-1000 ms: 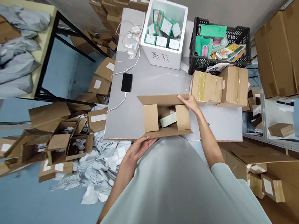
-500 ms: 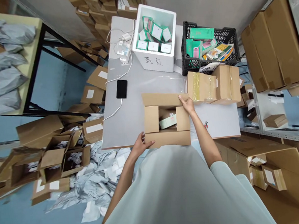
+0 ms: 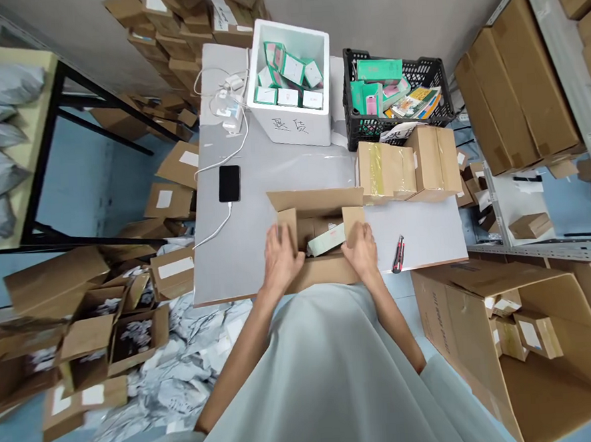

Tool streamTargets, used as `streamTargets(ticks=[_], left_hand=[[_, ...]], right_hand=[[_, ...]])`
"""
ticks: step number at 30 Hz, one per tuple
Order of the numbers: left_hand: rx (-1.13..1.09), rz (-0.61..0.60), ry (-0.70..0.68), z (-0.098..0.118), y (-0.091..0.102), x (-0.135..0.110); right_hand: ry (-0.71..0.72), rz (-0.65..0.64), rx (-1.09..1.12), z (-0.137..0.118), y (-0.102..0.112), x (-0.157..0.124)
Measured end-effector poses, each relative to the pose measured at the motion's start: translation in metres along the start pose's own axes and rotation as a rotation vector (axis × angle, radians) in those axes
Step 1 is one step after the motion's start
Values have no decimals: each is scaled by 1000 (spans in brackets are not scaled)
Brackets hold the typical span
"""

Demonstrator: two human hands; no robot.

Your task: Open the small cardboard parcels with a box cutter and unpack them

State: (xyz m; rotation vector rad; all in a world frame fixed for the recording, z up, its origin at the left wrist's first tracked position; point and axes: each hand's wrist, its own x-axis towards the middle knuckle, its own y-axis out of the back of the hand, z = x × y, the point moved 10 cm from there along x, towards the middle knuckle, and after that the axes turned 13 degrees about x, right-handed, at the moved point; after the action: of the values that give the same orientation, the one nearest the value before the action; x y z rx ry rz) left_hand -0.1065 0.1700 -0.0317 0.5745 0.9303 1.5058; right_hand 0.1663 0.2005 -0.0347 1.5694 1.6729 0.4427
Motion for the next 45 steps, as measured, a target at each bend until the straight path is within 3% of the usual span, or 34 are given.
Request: streamTargets(ticks=[3,6,9,12,14,16,18,21,23,26,27,29,32,38,45], left_hand=[[-198,48,182,-62,26,-7],[-423,-6,391,-116,28,-10],[-508,-12,466,-139,26,-6],[-518,29,520,-149,27,-7],[-459,48,523,-145,31,-11],[-319,86,465,-128,45,-15],[-157,147,334,-93,63,-17],[-34,209,48,-17,76,-19],[-52,163,-137,32,63,-16],[-43,-67,-262,71,2,-2],[13,-181,-241,72,-26,5],[181,-444,-106,53,-83,15],[283,-574,3,27,-122,27],[368,-589,24,0,-127,33],[420,-588,-5,8,-122,38]], right_hand=[[37,67,228,24,37,0],[-28,113,475,61,66,4],[-79,165,637,87,80,12],[-128,255,647,100,89,14],[-129,249,614,96,87,12],[-98,207,567,85,83,6],[-56,189,497,67,82,-3],[63,258,360,29,91,-21],[186,315,269,-4,95,-33],[322,183,153,-48,68,-34],[324,81,95,-57,49,-28],[237,-139,-88,-58,7,-12],[49,-315,-312,-38,-31,14],[-8,-343,-349,-20,-51,32],[-3,-323,-367,-27,-56,29]])
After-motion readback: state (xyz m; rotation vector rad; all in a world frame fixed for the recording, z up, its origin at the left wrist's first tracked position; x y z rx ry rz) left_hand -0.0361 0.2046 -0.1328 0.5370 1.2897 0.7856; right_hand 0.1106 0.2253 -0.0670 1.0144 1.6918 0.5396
